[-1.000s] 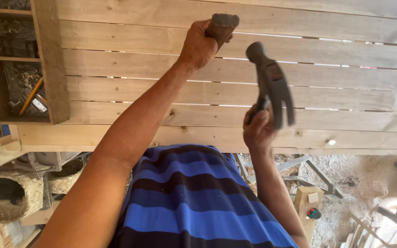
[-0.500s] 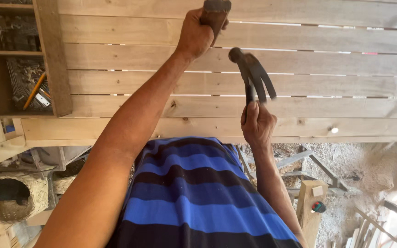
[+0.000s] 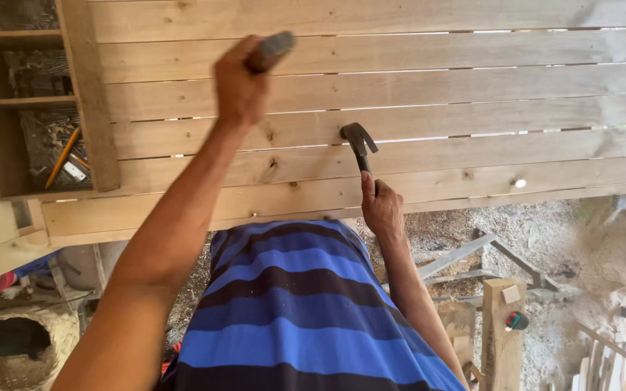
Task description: The person hammers nails into a wooden plank structure, taking nails one at a time from a compartmentalized nail box on the workbench. They hold a wooden block in one hand while driving nails with the hammer, working across the planks.
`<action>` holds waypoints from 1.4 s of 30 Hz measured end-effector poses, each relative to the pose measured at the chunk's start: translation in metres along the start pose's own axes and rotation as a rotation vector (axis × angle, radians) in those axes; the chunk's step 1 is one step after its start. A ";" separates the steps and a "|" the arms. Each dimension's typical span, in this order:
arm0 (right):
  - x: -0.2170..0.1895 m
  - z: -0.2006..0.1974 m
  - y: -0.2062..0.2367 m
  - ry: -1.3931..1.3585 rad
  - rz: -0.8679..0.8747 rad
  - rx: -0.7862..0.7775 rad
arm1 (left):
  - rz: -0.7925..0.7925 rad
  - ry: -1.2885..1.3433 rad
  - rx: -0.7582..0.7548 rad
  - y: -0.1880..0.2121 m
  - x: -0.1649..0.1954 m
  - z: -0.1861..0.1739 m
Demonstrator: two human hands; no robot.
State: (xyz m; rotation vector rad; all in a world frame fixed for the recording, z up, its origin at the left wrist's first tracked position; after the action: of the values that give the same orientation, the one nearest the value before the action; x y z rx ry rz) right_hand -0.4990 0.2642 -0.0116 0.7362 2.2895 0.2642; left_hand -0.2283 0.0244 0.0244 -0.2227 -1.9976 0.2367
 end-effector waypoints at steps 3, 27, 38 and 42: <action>-0.003 0.006 0.014 -0.011 -0.037 0.028 | 0.015 -0.468 0.175 0.010 -0.032 -0.084; 0.014 0.022 0.043 -0.123 0.240 0.154 | -0.028 -0.487 -0.062 0.108 0.020 0.019; 0.085 -0.034 0.030 -0.212 0.348 0.392 | 0.216 -0.360 -0.423 0.146 0.094 0.154; 0.085 -0.051 0.021 -0.155 0.258 0.484 | 0.212 -0.404 -0.467 0.149 0.109 0.192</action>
State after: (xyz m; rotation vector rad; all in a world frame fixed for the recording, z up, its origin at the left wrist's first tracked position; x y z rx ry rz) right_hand -0.5747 0.3314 -0.0143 1.2530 2.1251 -0.2353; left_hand -0.4400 0.1838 -0.0008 -0.7344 -2.4130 -0.0642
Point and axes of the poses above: each hand's wrist, its own y-axis away from the middle knuckle, its own z-axis out of the palm, x = y × z, the point moved 6 cm from there along -y, towards the middle knuckle, and after that the axes turned 6 degrees about -y, right-handed, at the moved point
